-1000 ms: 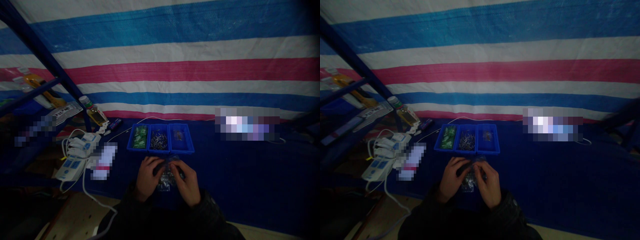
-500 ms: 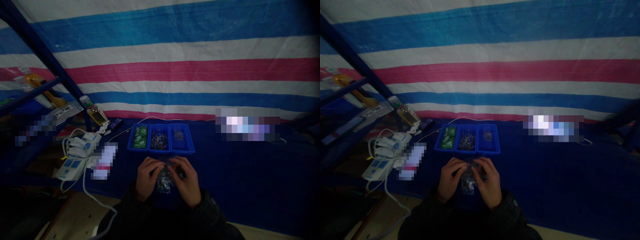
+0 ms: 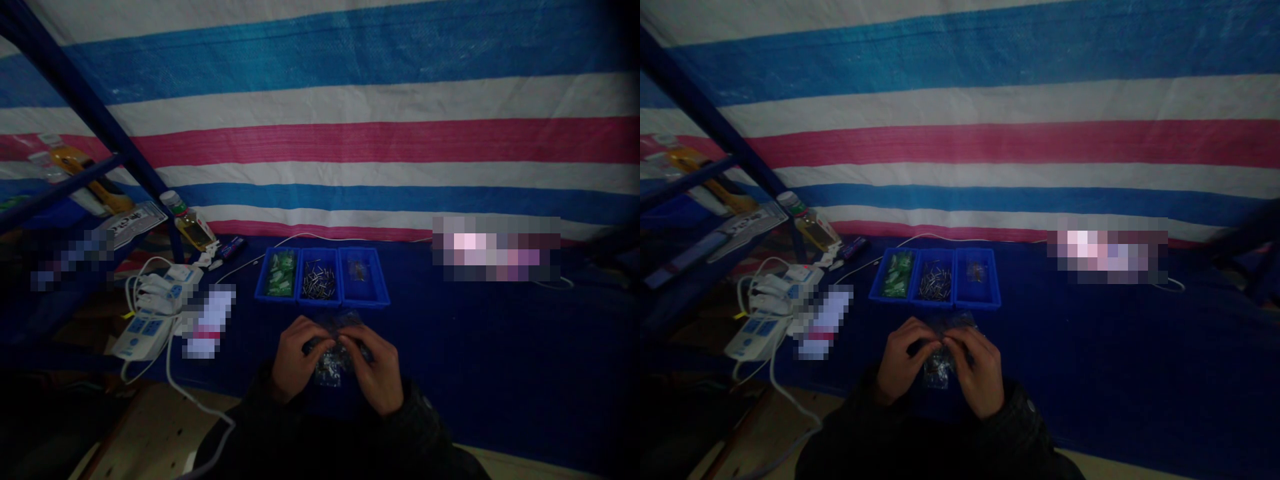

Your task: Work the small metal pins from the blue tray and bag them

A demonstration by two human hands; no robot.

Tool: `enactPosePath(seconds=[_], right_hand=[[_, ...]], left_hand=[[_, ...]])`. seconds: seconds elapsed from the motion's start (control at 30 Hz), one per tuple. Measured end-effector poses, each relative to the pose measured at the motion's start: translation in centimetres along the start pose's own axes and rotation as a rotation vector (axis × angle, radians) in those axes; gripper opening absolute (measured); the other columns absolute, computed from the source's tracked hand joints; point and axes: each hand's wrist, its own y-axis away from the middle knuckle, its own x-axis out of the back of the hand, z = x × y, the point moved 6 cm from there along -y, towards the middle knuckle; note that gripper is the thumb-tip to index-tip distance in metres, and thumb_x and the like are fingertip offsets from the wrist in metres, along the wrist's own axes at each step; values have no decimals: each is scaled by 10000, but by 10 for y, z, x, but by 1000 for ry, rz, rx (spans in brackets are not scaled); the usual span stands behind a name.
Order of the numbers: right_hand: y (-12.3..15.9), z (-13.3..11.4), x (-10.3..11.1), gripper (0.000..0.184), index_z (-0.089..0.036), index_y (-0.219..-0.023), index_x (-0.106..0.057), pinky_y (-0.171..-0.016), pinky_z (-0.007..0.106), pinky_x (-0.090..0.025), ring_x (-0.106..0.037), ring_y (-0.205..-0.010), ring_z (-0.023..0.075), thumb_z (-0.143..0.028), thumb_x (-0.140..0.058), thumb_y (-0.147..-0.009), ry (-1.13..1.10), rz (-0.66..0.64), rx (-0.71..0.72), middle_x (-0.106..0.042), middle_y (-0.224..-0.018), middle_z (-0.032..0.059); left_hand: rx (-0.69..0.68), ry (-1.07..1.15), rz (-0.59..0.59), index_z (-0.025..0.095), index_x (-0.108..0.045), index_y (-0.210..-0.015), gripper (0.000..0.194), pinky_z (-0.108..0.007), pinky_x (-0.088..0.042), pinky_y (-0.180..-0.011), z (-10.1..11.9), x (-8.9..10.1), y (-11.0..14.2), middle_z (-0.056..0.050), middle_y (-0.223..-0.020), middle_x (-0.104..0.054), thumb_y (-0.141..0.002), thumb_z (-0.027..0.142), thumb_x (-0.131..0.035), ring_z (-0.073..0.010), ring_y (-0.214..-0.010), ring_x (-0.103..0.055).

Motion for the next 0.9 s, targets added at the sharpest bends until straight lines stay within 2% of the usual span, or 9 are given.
enactPosePath(seconds=[0.13,0.2,0.33,0.43,0.57,0.9], right_hand=[[-1,1,-7,166,-222,-1050,-701,-700,312,-545,-665,-736,189,-332,-621,-955,3,-74,-16,-716,-847,36],[-1,-1,-12,145,-222,-1044,-695,-705,305,-544,-665,-743,186,-306,-611,-961,-8,-121,-2,-710,-847,33],[-3,-2,-9,166,-219,-940,-700,-740,316,-551,-687,-823,204,-268,-549,-985,-11,-87,19,-725,-899,60],[-3,-4,-6,174,-215,-924,-698,-694,307,-544,-675,-766,197,-283,-549,-981,1,-69,18,-714,-849,52],[-3,-4,-8,162,-215,-921,-684,-658,294,-528,-648,-709,180,-306,-561,-976,18,-86,21,-692,-811,37],[-1,1,-6,178,-216,-888,-660,-711,307,-502,-651,-752,184,-259,-524,-994,-1,-86,8,-684,-820,30]], left_hand=[[29,-3,79,192,-739,-854,105,-321,-512,-798,-2,7,2,-51,-852,-733,-918,249,-679,-193,-842,-653],[56,6,103,191,-741,-877,103,-314,-514,-794,-3,10,3,-49,-855,-728,-922,253,-671,-188,-834,-657],[61,40,32,185,-738,-879,106,-303,-519,-791,0,6,1,-53,-856,-721,-919,261,-674,-186,-840,-660],[48,39,-23,187,-734,-888,113,-315,-513,-818,2,2,0,-59,-880,-726,-927,264,-662,-194,-871,-658],[44,18,-22,186,-724,-866,124,-323,-508,-809,1,1,0,-64,-878,-729,-930,266,-655,-200,-866,-657],[28,20,1,185,-722,-875,119,-313,-511,-806,3,3,1,-58,-870,-728,-931,263,-652,-193,-858,-663]])
